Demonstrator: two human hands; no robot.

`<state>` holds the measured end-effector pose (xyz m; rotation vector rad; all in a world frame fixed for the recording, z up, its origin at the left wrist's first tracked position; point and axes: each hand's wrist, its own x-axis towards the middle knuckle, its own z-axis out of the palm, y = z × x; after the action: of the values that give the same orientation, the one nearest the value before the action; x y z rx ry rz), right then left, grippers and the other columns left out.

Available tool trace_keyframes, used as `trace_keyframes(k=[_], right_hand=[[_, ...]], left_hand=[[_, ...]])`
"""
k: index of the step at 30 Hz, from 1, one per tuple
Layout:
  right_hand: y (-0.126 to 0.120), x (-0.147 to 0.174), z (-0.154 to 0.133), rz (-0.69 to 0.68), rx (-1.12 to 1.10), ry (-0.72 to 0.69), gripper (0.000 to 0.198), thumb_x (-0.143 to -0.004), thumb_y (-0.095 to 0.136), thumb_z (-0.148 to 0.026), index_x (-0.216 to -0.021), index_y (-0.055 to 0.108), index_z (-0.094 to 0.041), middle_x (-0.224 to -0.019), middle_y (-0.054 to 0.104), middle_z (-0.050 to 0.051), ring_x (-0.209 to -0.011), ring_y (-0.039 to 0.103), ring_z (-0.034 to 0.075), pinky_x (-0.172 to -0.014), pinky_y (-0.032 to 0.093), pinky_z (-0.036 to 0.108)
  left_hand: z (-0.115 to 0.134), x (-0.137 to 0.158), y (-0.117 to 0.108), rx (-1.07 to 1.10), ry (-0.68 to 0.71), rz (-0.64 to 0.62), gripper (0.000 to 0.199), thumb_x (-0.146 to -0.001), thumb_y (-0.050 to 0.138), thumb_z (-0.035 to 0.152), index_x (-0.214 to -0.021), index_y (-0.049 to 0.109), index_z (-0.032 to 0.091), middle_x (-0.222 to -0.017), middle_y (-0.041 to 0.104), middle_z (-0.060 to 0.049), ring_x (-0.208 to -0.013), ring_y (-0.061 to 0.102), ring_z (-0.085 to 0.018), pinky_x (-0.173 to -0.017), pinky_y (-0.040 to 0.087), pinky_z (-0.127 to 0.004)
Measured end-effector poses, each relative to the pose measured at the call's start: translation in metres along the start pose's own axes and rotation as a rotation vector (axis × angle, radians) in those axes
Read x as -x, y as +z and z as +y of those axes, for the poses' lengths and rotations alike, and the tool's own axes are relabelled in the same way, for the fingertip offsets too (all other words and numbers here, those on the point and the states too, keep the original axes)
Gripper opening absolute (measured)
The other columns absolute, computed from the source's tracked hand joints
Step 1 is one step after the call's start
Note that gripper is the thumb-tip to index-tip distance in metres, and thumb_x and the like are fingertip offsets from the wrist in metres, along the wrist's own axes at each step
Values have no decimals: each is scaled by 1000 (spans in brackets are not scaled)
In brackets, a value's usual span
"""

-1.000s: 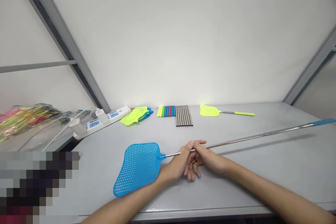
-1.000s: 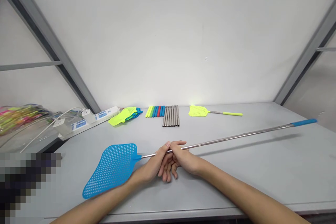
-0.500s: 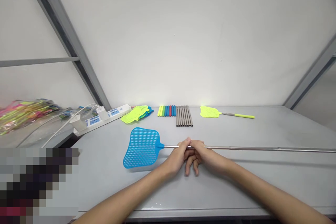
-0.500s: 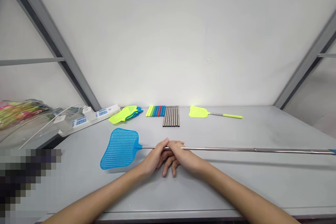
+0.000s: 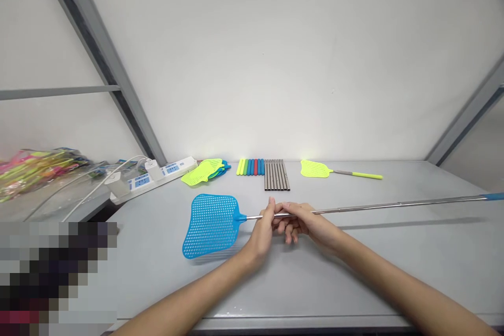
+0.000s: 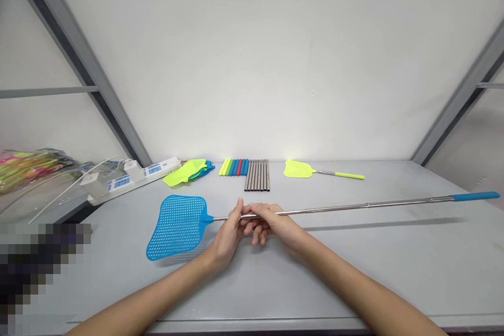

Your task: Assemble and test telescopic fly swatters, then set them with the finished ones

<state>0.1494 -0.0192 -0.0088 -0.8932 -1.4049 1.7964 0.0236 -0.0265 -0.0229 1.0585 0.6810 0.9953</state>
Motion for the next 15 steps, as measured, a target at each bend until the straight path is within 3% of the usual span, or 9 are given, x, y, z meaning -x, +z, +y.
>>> trace_keyframes(k=[4, 8, 12, 15], right_hand=[[-5, 1, -2, 24, -31, -58, 38, -79, 42, -42, -89, 63, -13, -59, 58, 2, -46, 51, 9, -45, 35, 22], [-11, -1, -5, 99, -55, -61, 35, -77, 46, -42, -73, 62, -12, -55, 56, 2, -45, 47, 9, -47, 36, 23], [-15, -5, -2, 152, -58, -60, 34, -76, 47, -42, -65, 59, -12, -53, 54, 1, -45, 46, 9, -47, 35, 22], [-17, -6, -1, 187, -50, -58, 36, -77, 45, -41, -60, 59, -11, -49, 52, 1, -45, 45, 10, -47, 35, 22]], left_hand=[[4, 1, -3, 65, 9, 39, 57, -80, 27, 56, -93, 60, 11, -51, 56, -1, -54, 58, -19, -67, 42, -34], [10, 0, -8, 18, 21, 185, 57, -80, 27, 54, -91, 61, 9, -76, 66, -11, -76, 60, -23, -69, 39, -31], [13, -1, -12, 20, 57, 256, 54, -81, 25, 52, -93, 60, 12, -106, 59, -12, -82, 60, -23, -65, 38, -28], [14, -1, -12, 63, 112, 249, 54, -81, 25, 52, -94, 59, 12, -109, 56, -13, -78, 61, -23, -63, 38, -28]])
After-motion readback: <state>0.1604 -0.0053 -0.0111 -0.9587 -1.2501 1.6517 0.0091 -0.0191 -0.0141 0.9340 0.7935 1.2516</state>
